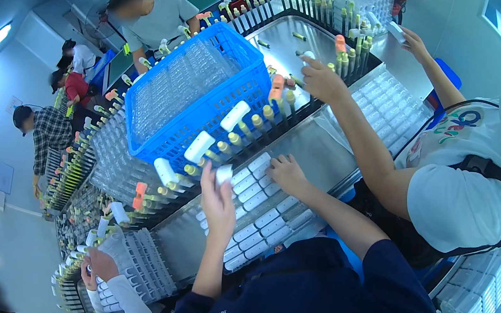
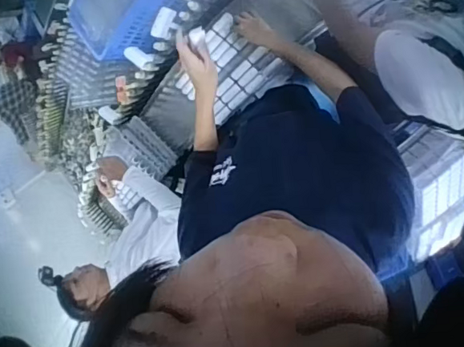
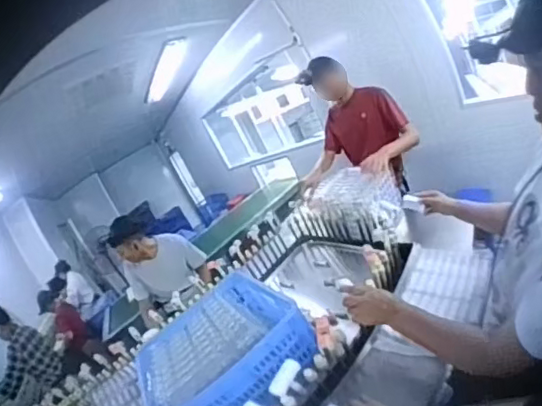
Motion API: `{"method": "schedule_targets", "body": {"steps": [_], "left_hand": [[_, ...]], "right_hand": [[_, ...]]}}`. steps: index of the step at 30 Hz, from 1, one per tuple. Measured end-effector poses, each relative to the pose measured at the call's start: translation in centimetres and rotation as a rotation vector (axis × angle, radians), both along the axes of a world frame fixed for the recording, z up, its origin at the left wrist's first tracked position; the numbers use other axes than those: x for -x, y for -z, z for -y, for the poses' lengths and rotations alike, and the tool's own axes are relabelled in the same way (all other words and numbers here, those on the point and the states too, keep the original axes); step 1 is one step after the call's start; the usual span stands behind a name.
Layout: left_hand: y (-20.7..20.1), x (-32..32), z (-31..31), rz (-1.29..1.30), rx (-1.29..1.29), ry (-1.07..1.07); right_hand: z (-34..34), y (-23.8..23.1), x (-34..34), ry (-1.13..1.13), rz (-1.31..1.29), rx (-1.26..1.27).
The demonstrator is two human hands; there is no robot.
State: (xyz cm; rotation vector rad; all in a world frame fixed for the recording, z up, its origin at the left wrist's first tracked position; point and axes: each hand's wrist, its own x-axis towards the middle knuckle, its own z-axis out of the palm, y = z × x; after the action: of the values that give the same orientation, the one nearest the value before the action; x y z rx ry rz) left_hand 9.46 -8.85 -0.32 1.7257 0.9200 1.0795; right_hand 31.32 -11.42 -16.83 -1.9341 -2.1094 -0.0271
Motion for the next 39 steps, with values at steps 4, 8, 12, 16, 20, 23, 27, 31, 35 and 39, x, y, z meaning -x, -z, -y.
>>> {"method": "schedule_targets", "body": {"steps": [4, 8, 12, 16, 20, 23, 27, 31, 35, 39], "left_hand": [[-4.5, -7.8, -6.0, -0.125, -0.298, -0.106], [-5.8, -13.6, -9.6, -0.233, -0.298, -0.131], [-3.1, -15.4, -11.8, -0.622, -0.327, -0.205], [-1.1, -13.9, -11.9, -0.795, -0.502, -0.360], [-1.2, -9.9, -11.8, -0.806, -0.645, -0.309], [-2.5, -5.7, -12.2, -0.791, -0.672, -0.117], [-4.1, -1.6, -12.0, -0.852, -0.519, -0.036], [0.5, 2.0, -8.3, -0.660, -0.698, -0.332], [6.1, 6.1, 1.3, -0.556, -0.492, -0.359], [10.4, 10.9, 8.1, -0.560, -0.317, -0.302]], "right_hand": [[-0.3, 0.3, 0.3, -0.068, 0.098, -0.097], [0.1, 0.5, -0.4, -0.095, 0.061, -0.119], [1.0, -1.4, -0.6, -0.069, -0.052, 0.004], [3.8, -5.9, 0.0, 0.282, -0.832, -0.052], [4.7, -8.2, -1.0, 0.613, -1.489, -0.053], [4.2, -8.3, -3.7, 0.544, -1.949, -0.143], [2.3, -11.9, -6.7, 0.395, -2.101, -0.398], [0.4, -16.3, -10.0, 0.613, -1.706, -0.581], [-1.6, -19.8, -12.1, 0.618, -0.849, -0.599], [-2.8, -22.5, -14.9, 0.111, -0.290, -0.559]]}}
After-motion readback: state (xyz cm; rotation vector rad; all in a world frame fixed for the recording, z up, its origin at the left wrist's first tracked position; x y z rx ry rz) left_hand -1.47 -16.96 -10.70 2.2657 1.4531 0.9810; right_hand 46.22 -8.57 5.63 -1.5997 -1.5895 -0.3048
